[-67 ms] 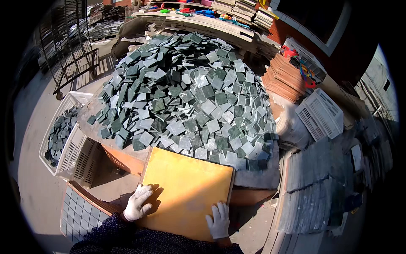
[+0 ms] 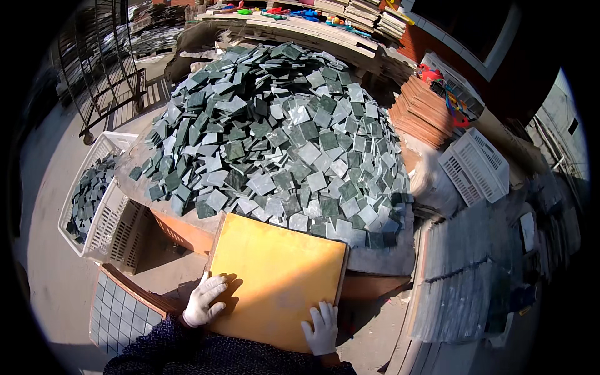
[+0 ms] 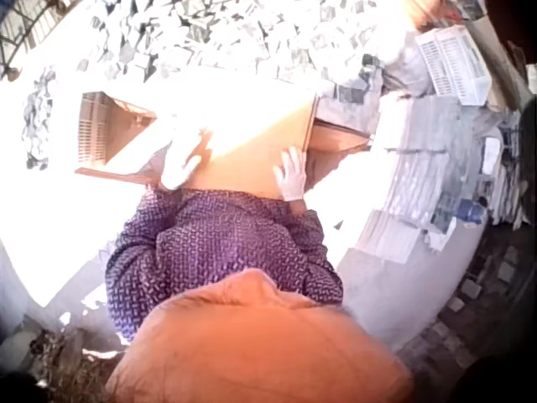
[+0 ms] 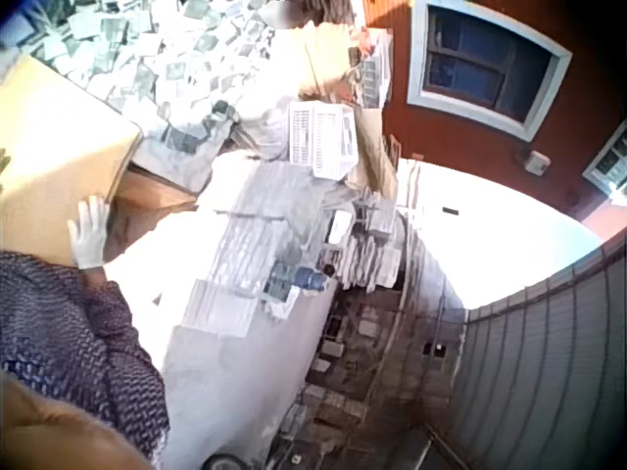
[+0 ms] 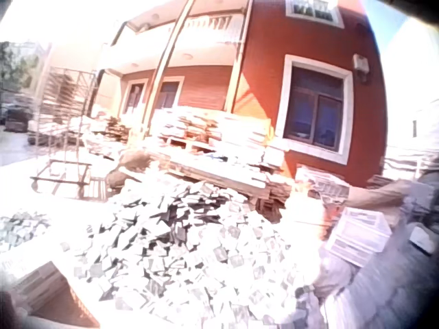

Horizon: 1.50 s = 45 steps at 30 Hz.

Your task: The person places small green tiles one by one into a grid on a yellow board, filling the squares from a large pile. After completing the grid, the person flips the board over to reveal the finished tile arrangement.

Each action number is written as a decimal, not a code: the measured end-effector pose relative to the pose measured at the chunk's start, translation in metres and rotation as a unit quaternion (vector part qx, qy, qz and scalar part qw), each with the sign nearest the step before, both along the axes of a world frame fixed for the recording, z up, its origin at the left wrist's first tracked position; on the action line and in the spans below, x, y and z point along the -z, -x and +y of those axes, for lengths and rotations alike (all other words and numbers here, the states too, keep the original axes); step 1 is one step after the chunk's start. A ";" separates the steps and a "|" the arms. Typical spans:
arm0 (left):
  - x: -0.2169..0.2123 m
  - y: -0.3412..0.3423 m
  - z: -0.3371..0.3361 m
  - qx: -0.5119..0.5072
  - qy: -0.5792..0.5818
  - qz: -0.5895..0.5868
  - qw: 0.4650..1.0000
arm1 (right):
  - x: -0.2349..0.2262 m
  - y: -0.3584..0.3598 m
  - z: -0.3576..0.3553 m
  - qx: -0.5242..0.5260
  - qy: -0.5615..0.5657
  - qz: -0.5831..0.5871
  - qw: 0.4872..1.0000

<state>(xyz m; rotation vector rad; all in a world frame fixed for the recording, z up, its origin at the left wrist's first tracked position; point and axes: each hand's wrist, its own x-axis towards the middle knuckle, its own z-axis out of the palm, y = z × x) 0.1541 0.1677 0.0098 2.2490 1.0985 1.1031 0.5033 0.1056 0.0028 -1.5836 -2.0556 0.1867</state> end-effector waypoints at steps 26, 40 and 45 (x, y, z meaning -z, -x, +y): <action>0.039 -0.007 0.237 -0.137 -0.023 -0.095 0.986 | -0.026 -0.023 0.222 0.150 0.037 0.470 0.869; -0.076 -0.113 0.305 -0.034 0.229 -0.494 0.838 | -0.068 -0.071 0.311 0.159 -0.035 0.590 0.791; -0.039 -0.125 0.306 -0.120 0.016 -0.104 0.987 | -0.034 -0.086 0.317 0.220 0.040 0.137 0.965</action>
